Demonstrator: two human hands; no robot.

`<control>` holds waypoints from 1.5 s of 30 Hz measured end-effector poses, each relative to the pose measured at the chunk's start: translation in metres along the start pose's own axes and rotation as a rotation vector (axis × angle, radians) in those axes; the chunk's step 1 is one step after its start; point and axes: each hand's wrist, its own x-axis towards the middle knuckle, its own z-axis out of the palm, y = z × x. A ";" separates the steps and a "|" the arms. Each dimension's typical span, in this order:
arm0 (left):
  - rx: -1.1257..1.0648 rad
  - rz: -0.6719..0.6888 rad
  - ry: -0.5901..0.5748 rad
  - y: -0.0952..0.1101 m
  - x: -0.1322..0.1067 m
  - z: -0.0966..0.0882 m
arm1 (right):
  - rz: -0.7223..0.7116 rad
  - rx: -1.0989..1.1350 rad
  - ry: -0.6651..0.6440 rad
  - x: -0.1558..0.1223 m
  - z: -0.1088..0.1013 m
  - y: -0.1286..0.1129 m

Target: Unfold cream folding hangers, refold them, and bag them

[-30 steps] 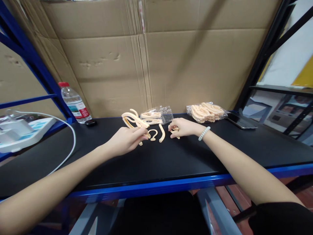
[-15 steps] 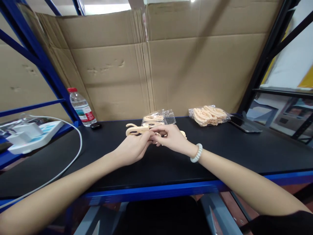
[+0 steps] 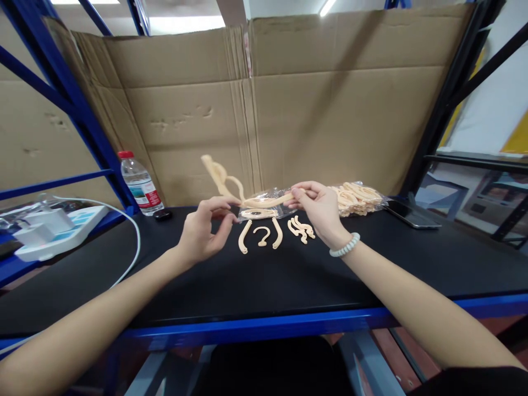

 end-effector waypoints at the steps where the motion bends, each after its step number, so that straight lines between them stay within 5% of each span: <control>1: -0.061 -0.081 0.012 0.000 0.001 0.000 | 0.009 0.029 0.024 0.003 -0.003 0.001; 6: -0.616 -0.761 -0.053 -0.005 0.007 0.007 | 0.019 0.042 0.002 0.008 -0.008 0.007; 9: -0.943 -0.928 -0.065 -0.013 0.009 0.008 | 0.042 0.056 -0.036 0.006 -0.004 0.011; 15: -1.018 -0.887 -0.108 -0.018 0.004 0.013 | 0.091 -0.085 -0.137 0.005 -0.004 0.020; 21: -1.017 -0.896 -0.093 -0.005 0.002 0.019 | -0.599 -0.806 -0.180 -0.011 0.004 0.016; 24: -1.030 -0.909 -0.090 0.004 0.001 0.020 | -0.765 -0.933 -0.345 -0.026 0.015 0.012; 28: -1.020 -0.917 -0.089 0.012 -0.002 0.023 | -0.756 -0.990 -0.471 -0.037 0.022 0.013; 45: -0.645 -0.678 -0.123 0.015 -0.013 0.028 | -0.658 -0.940 -0.546 -0.039 0.024 0.020</control>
